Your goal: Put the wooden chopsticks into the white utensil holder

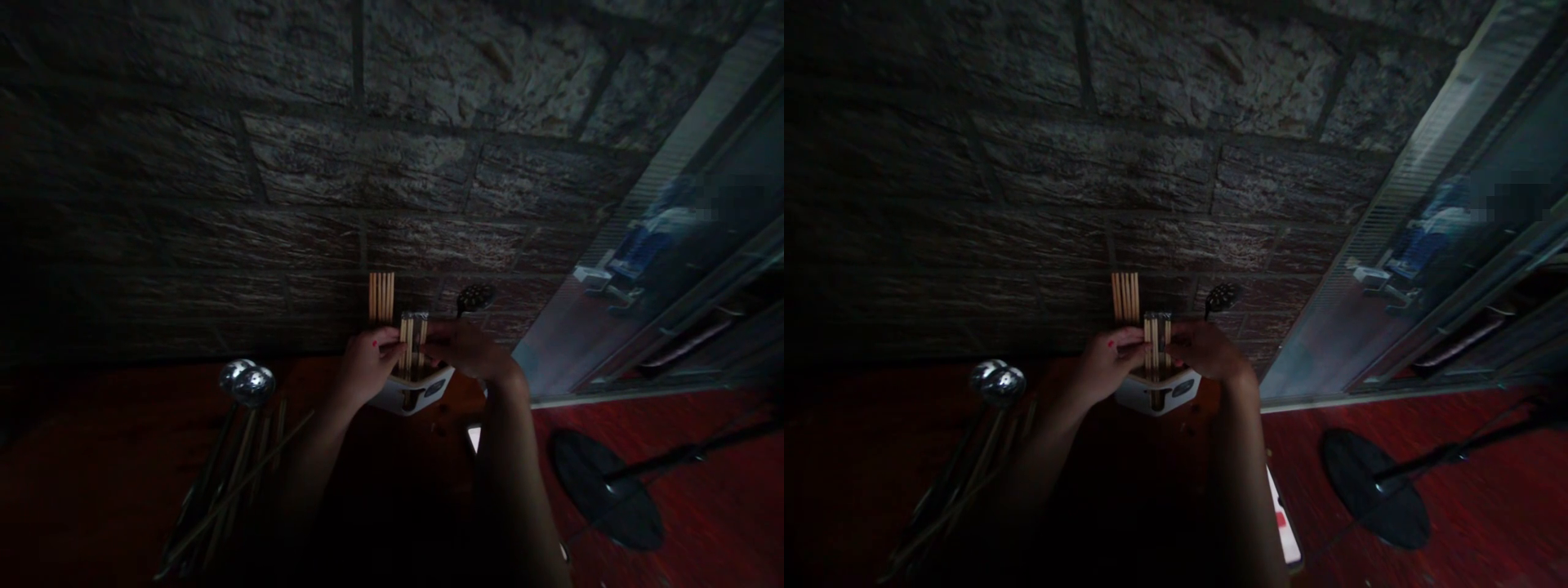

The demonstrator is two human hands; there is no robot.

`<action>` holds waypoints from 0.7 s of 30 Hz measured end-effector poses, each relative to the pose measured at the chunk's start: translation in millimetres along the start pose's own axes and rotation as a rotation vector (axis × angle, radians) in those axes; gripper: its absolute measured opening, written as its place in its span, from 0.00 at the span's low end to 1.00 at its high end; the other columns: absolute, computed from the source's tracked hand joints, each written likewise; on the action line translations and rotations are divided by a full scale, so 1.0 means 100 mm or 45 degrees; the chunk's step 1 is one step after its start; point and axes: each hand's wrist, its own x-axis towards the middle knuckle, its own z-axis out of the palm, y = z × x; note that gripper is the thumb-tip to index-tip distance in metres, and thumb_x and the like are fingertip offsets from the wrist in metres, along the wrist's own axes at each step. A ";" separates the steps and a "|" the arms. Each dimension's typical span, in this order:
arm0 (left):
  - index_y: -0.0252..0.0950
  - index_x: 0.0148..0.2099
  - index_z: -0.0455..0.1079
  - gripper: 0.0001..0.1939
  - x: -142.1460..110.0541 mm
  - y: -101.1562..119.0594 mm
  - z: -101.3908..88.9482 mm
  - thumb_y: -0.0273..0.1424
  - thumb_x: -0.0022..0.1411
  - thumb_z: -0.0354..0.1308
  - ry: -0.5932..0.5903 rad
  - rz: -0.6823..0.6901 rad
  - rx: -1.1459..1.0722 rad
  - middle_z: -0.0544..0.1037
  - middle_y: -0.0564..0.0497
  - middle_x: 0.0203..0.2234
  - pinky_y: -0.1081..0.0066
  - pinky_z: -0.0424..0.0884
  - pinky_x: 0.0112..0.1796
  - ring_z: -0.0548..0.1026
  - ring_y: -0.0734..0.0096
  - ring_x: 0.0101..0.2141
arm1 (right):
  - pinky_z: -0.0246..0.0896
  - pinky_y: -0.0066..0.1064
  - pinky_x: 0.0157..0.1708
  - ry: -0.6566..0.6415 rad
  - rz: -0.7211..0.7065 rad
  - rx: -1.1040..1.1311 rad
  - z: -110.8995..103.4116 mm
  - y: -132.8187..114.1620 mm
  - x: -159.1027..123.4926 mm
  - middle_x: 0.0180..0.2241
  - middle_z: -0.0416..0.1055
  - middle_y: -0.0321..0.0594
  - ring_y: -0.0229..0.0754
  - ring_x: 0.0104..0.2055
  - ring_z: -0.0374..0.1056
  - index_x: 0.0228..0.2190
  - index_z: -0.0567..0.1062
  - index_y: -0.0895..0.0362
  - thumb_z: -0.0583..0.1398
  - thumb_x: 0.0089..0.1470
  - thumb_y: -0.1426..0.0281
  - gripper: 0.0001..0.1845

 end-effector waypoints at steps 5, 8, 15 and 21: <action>0.35 0.38 0.77 0.07 -0.01 0.02 0.03 0.23 0.57 0.59 0.017 0.018 0.047 0.83 0.44 0.38 0.64 0.76 0.42 0.81 0.62 0.39 | 0.63 0.27 0.26 0.055 -0.017 -0.048 0.00 -0.01 -0.01 0.26 0.76 0.37 0.37 0.25 0.69 0.39 0.81 0.55 0.61 0.52 0.66 0.13; 0.35 0.40 0.76 0.09 -0.01 0.01 0.06 0.22 0.58 0.58 0.023 0.060 0.074 0.83 0.45 0.38 0.65 0.76 0.40 0.81 0.62 0.39 | 0.64 0.28 0.29 0.105 -0.037 -0.014 0.01 -0.01 0.00 0.31 0.77 0.39 0.37 0.28 0.71 0.39 0.81 0.55 0.62 0.52 0.64 0.14; 0.36 0.40 0.76 0.09 -0.02 -0.01 0.10 0.23 0.60 0.57 0.078 0.138 0.176 0.83 0.45 0.38 0.65 0.75 0.40 0.80 0.62 0.38 | 0.64 0.28 0.28 0.136 -0.015 0.100 0.03 -0.05 0.02 0.28 0.76 0.38 0.38 0.29 0.70 0.38 0.80 0.56 0.63 0.51 0.62 0.15; 0.35 0.42 0.76 0.09 -0.02 -0.01 0.09 0.24 0.61 0.56 0.072 0.179 0.279 0.82 0.44 0.38 0.64 0.75 0.41 0.80 0.61 0.38 | 0.66 0.28 0.29 0.116 -0.017 0.141 0.04 -0.03 0.03 0.31 0.76 0.38 0.37 0.30 0.70 0.39 0.80 0.56 0.64 0.50 0.62 0.15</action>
